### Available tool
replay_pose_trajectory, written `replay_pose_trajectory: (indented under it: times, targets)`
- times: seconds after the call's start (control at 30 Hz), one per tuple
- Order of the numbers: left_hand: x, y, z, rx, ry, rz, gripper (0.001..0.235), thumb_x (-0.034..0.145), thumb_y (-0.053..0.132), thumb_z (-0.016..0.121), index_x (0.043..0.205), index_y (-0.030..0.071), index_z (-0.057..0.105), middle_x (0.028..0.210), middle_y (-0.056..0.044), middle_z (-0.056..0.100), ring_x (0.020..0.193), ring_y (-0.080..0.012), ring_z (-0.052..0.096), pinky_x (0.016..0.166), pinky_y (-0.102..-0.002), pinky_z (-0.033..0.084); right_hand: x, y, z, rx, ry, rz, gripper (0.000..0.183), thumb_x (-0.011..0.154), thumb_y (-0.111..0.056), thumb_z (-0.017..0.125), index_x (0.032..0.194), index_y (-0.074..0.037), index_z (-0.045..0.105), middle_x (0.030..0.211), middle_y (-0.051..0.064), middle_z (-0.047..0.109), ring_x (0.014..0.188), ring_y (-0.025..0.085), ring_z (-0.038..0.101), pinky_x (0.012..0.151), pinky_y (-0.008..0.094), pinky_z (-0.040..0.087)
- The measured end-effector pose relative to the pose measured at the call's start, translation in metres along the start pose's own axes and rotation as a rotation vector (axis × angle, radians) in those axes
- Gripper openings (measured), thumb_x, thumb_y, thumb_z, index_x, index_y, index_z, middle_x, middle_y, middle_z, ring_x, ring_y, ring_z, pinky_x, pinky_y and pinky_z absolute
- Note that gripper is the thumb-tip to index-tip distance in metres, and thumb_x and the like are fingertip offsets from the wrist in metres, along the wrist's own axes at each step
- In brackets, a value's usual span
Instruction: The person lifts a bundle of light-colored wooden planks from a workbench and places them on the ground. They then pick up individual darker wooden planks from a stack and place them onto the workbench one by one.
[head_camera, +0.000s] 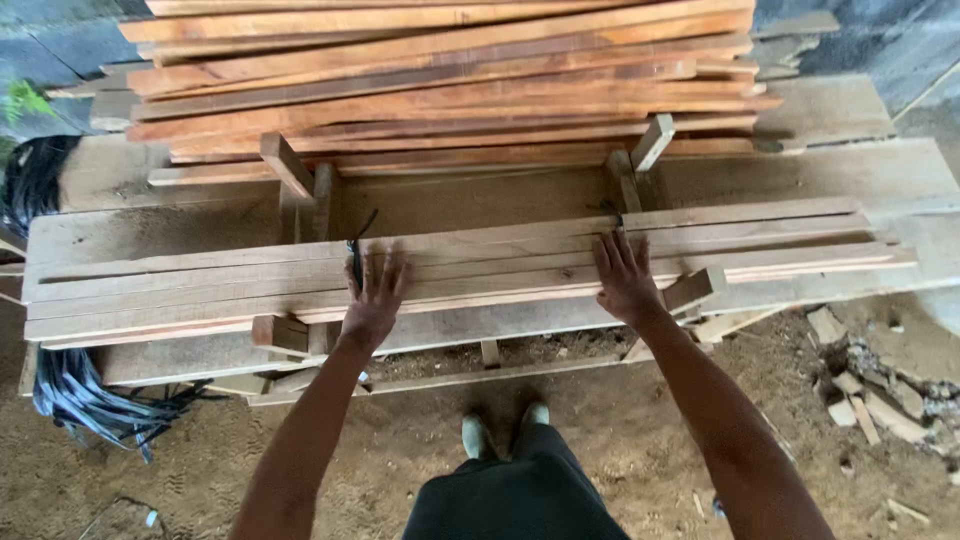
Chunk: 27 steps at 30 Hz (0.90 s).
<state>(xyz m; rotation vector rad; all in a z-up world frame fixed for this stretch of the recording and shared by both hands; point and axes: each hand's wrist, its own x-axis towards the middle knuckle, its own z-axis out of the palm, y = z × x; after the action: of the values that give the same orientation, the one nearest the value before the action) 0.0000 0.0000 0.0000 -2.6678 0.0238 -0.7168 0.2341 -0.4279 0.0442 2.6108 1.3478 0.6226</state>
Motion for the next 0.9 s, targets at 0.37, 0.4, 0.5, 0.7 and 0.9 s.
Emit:
replay_pose_trajectory:
  times: [0.37,0.4,0.5,0.7,0.9]
  targets:
    - [0.088,-0.083,0.027,-0.380,-0.662,-0.021,0.095,0.064,0.028,0.087,0.148,0.033,0.045,0.142,-0.004,0.061,0.130,-0.0378,0.060,0.100,-0.068,0.048,0.087,0.074,0.011,-0.136,-0.444,-0.031,0.096,0.066,-0.061,0.080,0.148,-0.021,0.051,0.148,0.002,0.060,0.138,0.022,0.057,0.120,0.061,0.031]
    - [0.096,-0.086,0.014,-0.339,-0.648,0.004,0.076,0.076,0.025,0.079,0.145,0.027,0.048,0.136,-0.009,0.065,0.123,-0.0362,0.066,0.100,-0.065,0.048,0.089,0.077,0.018,-0.137,-0.420,0.011,0.098,0.067,-0.064,0.081,0.148,-0.017,0.053,0.146,0.007,0.061,0.136,0.024,0.059,0.121,0.061,0.032]
    - [0.089,-0.094,0.023,-0.320,-0.402,-0.039,0.092,0.062,0.036,0.080,0.147,0.025,0.045,0.136,-0.003,0.061,0.129,-0.0296,0.060,0.107,-0.063,0.042,0.098,0.064,-0.006,0.019,-0.364,0.145,0.106,0.073,-0.041,0.081,0.162,-0.012,0.032,0.167,0.015,0.035,0.155,0.032,0.034,0.125,0.060,0.024]
    - [0.114,-0.071,0.013,-0.325,-0.401,-0.295,0.116,0.065,0.041,0.083,0.164,0.017,0.027,0.164,-0.014,0.036,0.154,-0.0365,0.030,0.123,-0.071,0.016,0.122,0.049,-0.005,0.154,-0.322,0.314,0.119,0.070,-0.044,0.086,0.165,-0.008,0.024,0.170,0.021,0.025,0.159,0.038,0.018,0.127,0.064,0.014]
    - [0.128,-0.062,0.011,-0.332,-0.360,-0.289,0.120,0.062,0.067,0.083,0.157,0.010,0.035,0.155,-0.020,0.042,0.149,-0.0432,0.033,0.115,-0.080,0.019,0.128,0.046,-0.010,0.171,-0.385,0.275,0.126,0.069,-0.059,0.084,0.165,-0.006,0.021,0.168,0.026,0.022,0.159,0.043,0.011,0.124,0.071,0.009]
